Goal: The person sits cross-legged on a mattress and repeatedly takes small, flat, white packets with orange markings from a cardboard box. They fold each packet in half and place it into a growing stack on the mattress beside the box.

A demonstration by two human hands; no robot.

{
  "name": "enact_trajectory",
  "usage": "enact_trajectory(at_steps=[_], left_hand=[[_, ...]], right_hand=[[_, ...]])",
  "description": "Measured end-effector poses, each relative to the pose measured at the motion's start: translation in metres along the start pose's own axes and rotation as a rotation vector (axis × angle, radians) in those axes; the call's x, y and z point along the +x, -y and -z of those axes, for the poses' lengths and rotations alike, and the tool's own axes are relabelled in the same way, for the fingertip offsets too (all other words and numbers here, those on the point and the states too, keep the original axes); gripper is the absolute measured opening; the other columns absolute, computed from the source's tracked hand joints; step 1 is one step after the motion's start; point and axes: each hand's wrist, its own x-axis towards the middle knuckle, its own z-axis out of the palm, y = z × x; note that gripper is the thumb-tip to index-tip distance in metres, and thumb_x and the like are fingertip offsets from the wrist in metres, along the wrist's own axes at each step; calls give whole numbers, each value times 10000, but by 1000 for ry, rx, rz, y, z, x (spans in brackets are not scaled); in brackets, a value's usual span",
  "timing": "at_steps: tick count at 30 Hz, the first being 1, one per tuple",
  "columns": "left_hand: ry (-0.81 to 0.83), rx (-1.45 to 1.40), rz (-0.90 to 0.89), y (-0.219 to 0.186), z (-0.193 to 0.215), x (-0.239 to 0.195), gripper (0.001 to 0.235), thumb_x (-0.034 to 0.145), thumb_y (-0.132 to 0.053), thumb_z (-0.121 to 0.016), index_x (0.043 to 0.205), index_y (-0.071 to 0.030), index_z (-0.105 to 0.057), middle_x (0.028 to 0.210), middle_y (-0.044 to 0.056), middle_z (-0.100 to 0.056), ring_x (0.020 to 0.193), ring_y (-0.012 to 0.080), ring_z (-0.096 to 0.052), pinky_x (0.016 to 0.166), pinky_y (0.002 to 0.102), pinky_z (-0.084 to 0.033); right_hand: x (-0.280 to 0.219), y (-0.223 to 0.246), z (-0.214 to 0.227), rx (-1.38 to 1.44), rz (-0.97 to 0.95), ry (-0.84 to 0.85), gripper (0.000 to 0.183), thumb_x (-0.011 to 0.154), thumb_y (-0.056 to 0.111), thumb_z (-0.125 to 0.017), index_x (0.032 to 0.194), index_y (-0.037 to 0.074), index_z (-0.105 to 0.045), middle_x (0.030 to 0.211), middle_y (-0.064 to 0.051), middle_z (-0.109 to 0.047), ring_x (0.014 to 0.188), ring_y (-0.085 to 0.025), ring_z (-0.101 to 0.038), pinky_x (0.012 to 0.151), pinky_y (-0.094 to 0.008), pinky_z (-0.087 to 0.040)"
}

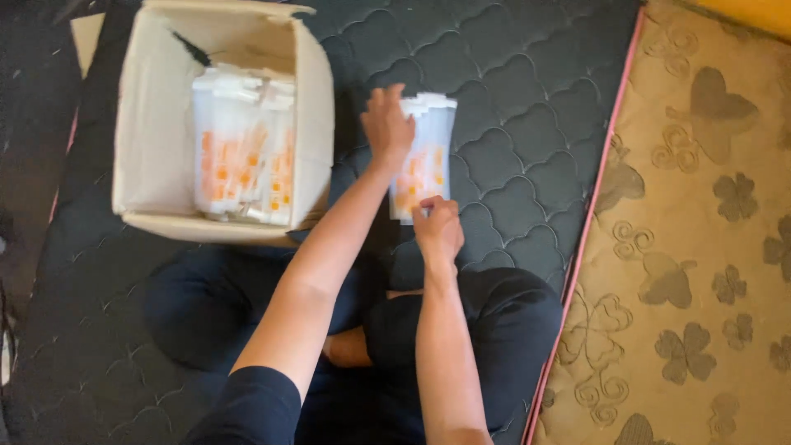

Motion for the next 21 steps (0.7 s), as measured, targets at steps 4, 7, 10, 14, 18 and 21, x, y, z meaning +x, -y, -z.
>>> enact_trajectory(at_steps=[4,7,10,14,18,21], left_hand=[[-44,-304,-163,-44,53,-6,654,737,-111,-825,1326,-174,-549,1102,116,-573,983,390,-649,811,531,-534],[170,-566,-264,-78,156,-9,534,880,-28,-631,1390,-108,-495,1081,92,-607,925,228,-640,793,373,-531],[23,-585,-405,-67,223,16,491,819,24,-619,1259,-173,-525,923,-16,-583,856,172,-612,853,371,-457],[10,-455,-117,14,254,76,202,890,-59,-504,1038,-158,-600,989,36,-629,872,204,-642,741,358,-507],[337,38,41,166,198,135,264,776,-27,-455,553,-167,-469,584,45,-427,562,257,-465,524,439,-343],[537,209,261,221,184,126,265,877,-170,-598,1055,-42,-748,1104,246,-711,1050,450,-679,846,499,-550]], right_hand=[[1,5,3,16,43,-54,169,868,327,-736,993,214,-721,1054,-59,-642,975,-390,-719,859,-496,-571],[0,14,7,91,30,-14,210,922,332,-720,1051,167,-706,1114,-130,-631,956,-397,-666,817,-541,-501],[0,18,12,216,106,-33,195,945,323,-703,1039,156,-734,1065,-53,-694,741,-253,-692,791,-457,-516],[-16,31,22,471,-12,-34,140,926,308,-675,957,184,-732,790,14,-654,693,-136,-603,718,-320,-502],[-17,42,25,631,-45,-64,90,921,216,-676,950,157,-738,941,12,-732,705,-107,-593,700,-294,-566],[-15,38,19,684,-48,-68,81,890,203,-686,923,154,-740,974,-7,-756,787,-106,-626,683,-304,-579]])
